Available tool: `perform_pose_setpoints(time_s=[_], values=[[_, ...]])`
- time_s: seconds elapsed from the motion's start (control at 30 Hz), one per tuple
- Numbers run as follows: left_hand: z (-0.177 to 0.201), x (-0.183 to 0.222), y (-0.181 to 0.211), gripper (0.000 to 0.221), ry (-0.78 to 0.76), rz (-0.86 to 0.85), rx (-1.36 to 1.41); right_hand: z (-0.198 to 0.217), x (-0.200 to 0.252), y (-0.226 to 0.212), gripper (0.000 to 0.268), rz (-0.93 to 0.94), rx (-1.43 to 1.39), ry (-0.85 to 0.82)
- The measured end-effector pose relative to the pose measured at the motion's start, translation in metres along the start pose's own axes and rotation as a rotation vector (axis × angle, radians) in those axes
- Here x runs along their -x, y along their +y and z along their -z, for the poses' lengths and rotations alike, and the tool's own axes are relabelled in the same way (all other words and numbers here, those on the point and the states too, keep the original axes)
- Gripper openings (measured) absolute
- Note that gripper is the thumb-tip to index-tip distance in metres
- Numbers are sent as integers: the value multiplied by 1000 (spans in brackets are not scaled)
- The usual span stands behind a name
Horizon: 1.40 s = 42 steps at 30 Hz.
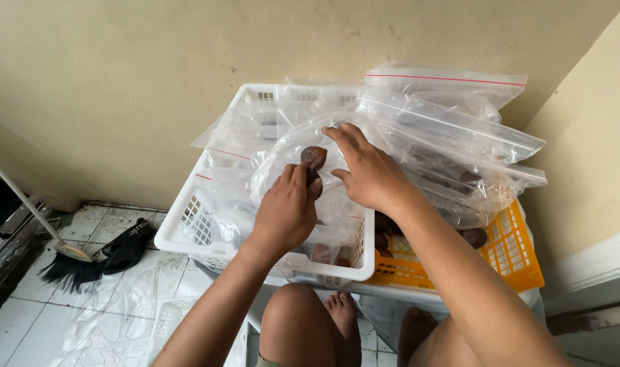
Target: Packing small brown fruits into plastic zip-lock bags and sealing them manually.
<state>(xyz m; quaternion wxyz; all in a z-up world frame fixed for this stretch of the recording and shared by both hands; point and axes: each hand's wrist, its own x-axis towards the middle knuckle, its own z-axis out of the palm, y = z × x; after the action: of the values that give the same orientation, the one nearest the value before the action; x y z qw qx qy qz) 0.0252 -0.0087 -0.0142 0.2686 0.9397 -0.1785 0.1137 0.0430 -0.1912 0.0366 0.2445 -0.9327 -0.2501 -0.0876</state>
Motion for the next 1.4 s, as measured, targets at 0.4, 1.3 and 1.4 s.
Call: perform_pose_setpoints(time_s=[0.4,1.3,1.4], values=[[19,2,44,47,80,115,265,7,29,-5,61,222,-425,36],[-201,-57,90,30,-1028,-369,-742,-9,109,145,36,-551,264,-667],[-69,-47,146,43,-1074,-450,-724,-6,108,139,46,-511,291,-710]])
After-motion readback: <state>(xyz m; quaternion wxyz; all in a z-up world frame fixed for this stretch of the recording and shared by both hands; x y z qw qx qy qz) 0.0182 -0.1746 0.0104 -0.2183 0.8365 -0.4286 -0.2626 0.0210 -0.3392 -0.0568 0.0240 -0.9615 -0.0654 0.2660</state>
